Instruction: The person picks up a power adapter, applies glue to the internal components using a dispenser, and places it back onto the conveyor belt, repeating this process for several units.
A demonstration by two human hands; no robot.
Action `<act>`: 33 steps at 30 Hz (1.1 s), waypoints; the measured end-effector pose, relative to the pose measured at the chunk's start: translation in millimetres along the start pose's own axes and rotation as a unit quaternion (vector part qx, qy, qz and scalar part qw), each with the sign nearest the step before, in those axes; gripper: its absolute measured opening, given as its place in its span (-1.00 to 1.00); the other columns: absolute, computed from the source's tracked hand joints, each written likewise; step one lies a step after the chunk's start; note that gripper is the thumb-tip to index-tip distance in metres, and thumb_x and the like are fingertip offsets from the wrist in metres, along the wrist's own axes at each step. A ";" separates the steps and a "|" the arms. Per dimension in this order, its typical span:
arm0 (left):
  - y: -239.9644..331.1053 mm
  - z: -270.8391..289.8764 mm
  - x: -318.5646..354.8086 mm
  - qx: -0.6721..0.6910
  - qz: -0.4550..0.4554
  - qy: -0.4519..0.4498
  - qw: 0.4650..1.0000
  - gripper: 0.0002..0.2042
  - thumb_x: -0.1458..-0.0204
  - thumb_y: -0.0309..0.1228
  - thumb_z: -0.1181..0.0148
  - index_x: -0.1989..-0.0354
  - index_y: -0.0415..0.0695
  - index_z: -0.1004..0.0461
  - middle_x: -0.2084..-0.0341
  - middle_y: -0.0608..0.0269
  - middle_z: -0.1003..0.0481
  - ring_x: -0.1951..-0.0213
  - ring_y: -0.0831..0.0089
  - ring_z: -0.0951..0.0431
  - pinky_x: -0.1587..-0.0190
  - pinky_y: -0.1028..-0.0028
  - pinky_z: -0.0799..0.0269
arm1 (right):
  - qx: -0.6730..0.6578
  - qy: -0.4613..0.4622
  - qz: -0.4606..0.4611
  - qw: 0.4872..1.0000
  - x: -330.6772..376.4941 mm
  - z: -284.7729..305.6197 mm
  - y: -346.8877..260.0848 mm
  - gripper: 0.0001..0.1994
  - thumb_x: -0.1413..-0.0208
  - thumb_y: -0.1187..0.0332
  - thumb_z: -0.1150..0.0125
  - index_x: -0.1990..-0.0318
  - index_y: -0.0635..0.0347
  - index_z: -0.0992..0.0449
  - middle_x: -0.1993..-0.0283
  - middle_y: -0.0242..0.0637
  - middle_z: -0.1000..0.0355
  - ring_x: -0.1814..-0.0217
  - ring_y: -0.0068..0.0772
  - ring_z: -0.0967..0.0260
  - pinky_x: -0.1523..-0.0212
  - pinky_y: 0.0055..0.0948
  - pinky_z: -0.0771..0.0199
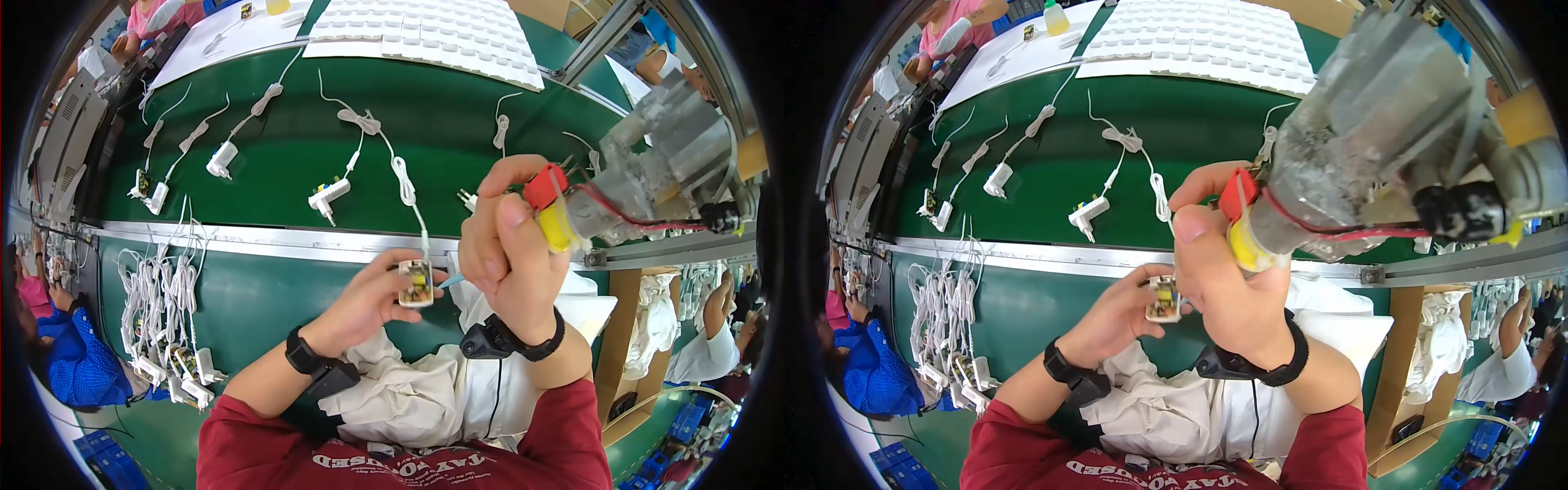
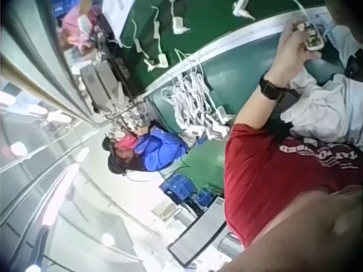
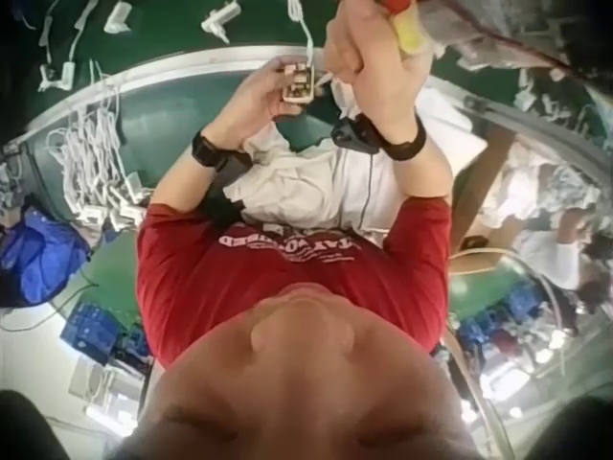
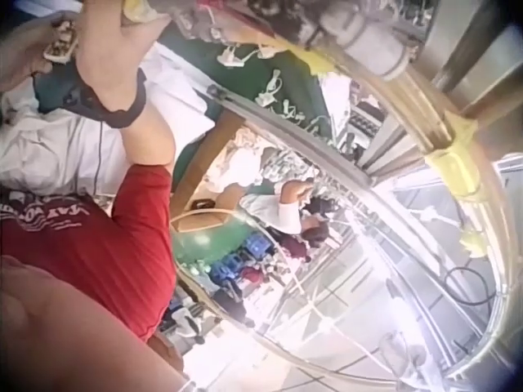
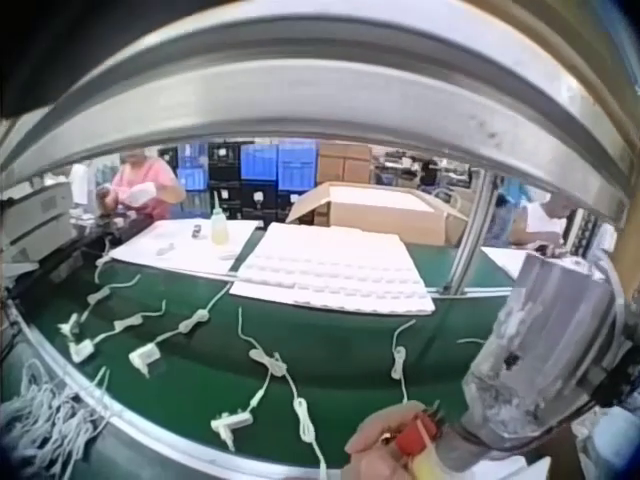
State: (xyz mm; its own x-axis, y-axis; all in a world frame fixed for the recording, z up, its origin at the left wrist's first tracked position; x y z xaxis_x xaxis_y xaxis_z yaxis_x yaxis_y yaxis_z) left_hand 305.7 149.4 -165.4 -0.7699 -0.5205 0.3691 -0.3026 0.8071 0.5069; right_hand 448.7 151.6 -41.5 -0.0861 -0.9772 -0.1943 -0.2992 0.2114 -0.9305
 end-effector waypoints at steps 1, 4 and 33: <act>-6.6 -4.4 -0.6 -0.004 0.019 -0.008 1.000 -0.62 -0.11 -0.49 0.11 -0.13 -0.12 -0.11 0.04 0.10 -0.38 0.06 0.35 -0.48 0.27 0.50 -0.56 | 0.009 0.000 0.002 1.000 0.1 1.4 -2.4 -0.77 -0.19 0.25 0.04 0.17 0.21 -0.19 0.77 -0.49 -0.02 0.83 -0.70 0.13 0.80 -0.62 0.10; -6.0 -22.2 2.1 -0.096 0.016 -0.024 0.995 -0.61 -0.11 -0.52 0.12 -0.14 -0.12 -0.09 0.02 0.13 -0.37 0.01 0.35 -0.44 0.22 0.48 -0.55 | 0.031 0.004 0.008 0.999 -0.4 4.1 -5.5 -0.78 -0.19 0.25 0.06 0.18 0.21 -0.18 0.77 -0.48 -0.02 0.83 -0.70 0.13 0.81 -0.62 0.11; 4.5 -36.1 13.8 -0.127 -0.036 -0.008 0.991 -0.64 -0.12 -0.53 0.12 -0.12 -0.13 -0.16 -0.01 0.14 -0.36 -0.01 0.41 -0.42 0.19 0.44 -0.54 | -0.031 -0.010 -0.017 0.999 3.1 -3.9 -26.4 -0.81 -0.14 0.31 -0.01 0.28 0.21 -0.18 0.72 -0.50 -0.10 0.77 -0.75 0.08 0.74 -0.66 0.10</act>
State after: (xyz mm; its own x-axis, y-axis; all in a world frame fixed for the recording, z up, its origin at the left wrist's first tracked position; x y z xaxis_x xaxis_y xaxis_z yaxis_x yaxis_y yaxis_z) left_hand 313.9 135.8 -129.9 -0.7609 -0.5677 0.3144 -0.2062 0.6709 0.7123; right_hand 452.7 143.0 -16.3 -0.0567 -0.9838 -0.1698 -0.3597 0.1788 -0.9158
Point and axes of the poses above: each hand's wrist, its own x-axis away from the middle knuckle, its own z-axis out of the back of the hand, y = z × x, the point moved 3 cm from there along -x, towards the middle knuckle
